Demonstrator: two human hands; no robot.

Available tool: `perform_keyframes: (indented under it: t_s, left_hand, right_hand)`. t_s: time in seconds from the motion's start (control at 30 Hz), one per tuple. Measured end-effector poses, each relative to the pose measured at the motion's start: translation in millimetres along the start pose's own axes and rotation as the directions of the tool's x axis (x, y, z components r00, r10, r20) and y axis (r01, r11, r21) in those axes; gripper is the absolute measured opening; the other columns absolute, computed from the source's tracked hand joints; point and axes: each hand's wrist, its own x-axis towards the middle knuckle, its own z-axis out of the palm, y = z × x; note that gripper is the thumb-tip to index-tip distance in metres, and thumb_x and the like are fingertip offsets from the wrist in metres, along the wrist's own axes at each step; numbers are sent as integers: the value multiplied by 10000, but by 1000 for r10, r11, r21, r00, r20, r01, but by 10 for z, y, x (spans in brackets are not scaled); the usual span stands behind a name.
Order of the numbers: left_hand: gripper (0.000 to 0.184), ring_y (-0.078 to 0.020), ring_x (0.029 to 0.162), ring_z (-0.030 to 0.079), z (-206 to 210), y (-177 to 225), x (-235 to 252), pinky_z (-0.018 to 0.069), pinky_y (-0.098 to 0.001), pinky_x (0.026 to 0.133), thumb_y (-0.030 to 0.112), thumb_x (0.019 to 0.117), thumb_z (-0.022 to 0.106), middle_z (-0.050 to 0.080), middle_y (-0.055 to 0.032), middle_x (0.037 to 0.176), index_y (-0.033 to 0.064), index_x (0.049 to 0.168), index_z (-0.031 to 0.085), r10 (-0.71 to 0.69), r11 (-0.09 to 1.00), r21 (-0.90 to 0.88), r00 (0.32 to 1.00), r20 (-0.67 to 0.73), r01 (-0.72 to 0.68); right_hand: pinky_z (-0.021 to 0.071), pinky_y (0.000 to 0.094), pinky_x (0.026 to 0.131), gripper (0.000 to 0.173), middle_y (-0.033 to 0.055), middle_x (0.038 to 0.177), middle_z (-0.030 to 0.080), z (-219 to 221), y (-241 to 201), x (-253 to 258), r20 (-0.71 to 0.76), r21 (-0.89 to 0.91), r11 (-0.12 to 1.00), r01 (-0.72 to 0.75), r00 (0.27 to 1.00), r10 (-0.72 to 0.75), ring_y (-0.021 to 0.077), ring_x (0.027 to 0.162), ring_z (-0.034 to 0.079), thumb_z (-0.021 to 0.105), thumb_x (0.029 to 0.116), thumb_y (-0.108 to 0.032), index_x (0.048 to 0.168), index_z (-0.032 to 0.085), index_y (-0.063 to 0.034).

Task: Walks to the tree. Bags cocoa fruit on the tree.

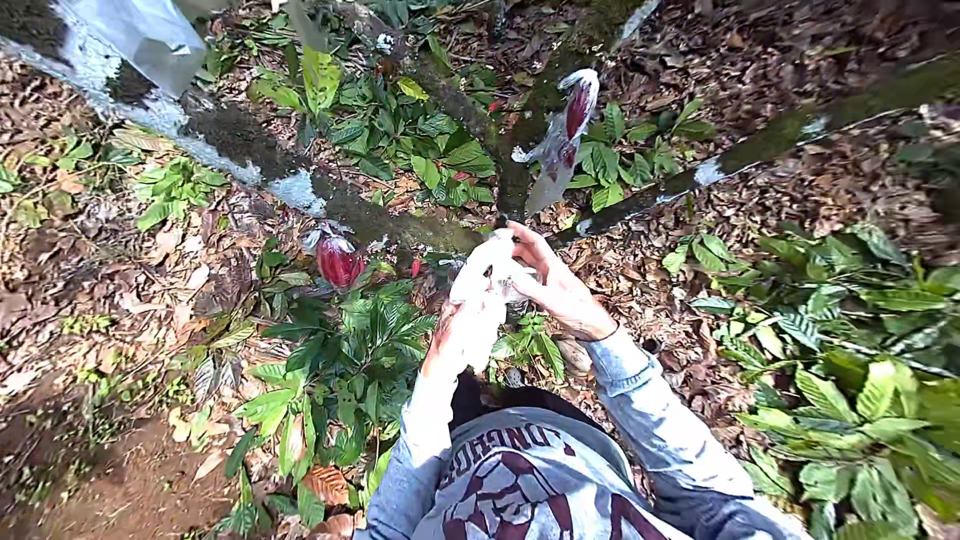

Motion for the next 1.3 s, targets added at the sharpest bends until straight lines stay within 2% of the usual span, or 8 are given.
perform_keyframes:
  t_s: [0.17,0.47,0.57,0.7,0.87,1.07,1.2,1.3]
  left_hand:
    - [321,-164,631,637,30,-45,9,556,-299,552,244,1083,400,679,-111,839,19,1177,609,-43,998,47,996,79,39]
    - [345,-129,580,596,-420,-16,259,522,-271,488,256,1074,414,637,-72,791,66,1311,578,-233,971,97,956,175,219]
    - [406,-228,858,704,-624,63,266,600,-364,703,230,1023,527,715,-159,1103,25,1372,555,-214,965,194,959,184,178]
    - [551,-225,861,712,-846,27,158,590,-344,654,232,946,569,709,-171,1190,56,1464,498,-253,944,259,952,174,203]
    - [226,-63,626,607,-947,161,62,534,-242,585,156,1031,482,693,-2,816,46,1077,674,-81,958,271,994,-66,96]
    - [420,-79,536,551,-725,790,-103,492,-279,515,339,1080,424,620,-2,673,37,898,653,-9,883,462,985,-175,90]
    - [179,-123,686,650,-766,1153,-136,564,-316,660,172,1017,623,695,-58,772,18,979,706,330,749,562,933,141,-350]
    - [139,-133,855,722,-716,1604,-158,613,-315,820,107,981,674,761,-58,949,21,1054,755,572,485,657,777,262,-578]
  right_hand:
    - [584,306,750,142,84,872,719,-167,-10,16,-240,81,990,115,967,-92,137,784,676,699,969,-109,1043,719,11]
    - [607,374,800,159,73,973,686,-561,-422,-588,-673,-124,935,332,664,-325,172,858,680,604,1030,-133,1154,644,-41]
    - [593,376,897,154,14,1078,672,-609,-602,-736,-637,-298,893,337,627,-449,155,974,673,560,1053,-144,1191,592,-84]
    - [618,273,761,120,-102,953,707,-379,-646,-844,-634,-293,914,282,658,-407,63,819,697,554,1036,-72,1132,581,-140]
    - [596,315,804,130,-54,947,714,-47,-448,-553,-479,-185,949,256,819,-314,79,841,683,575,1027,-52,1129,654,-60]
    - [589,315,778,79,-41,909,700,323,-519,-47,-370,-145,949,280,875,-314,68,809,667,638,1000,-66,1069,655,-31]
    - [548,240,642,59,-83,785,641,518,-643,248,-287,-150,923,355,878,-384,32,683,610,638,1004,-105,948,624,-110]
    - [559,251,765,96,8,1074,654,636,-760,412,-212,-102,900,424,875,-436,94,921,628,682,975,-129,902,625,-107]
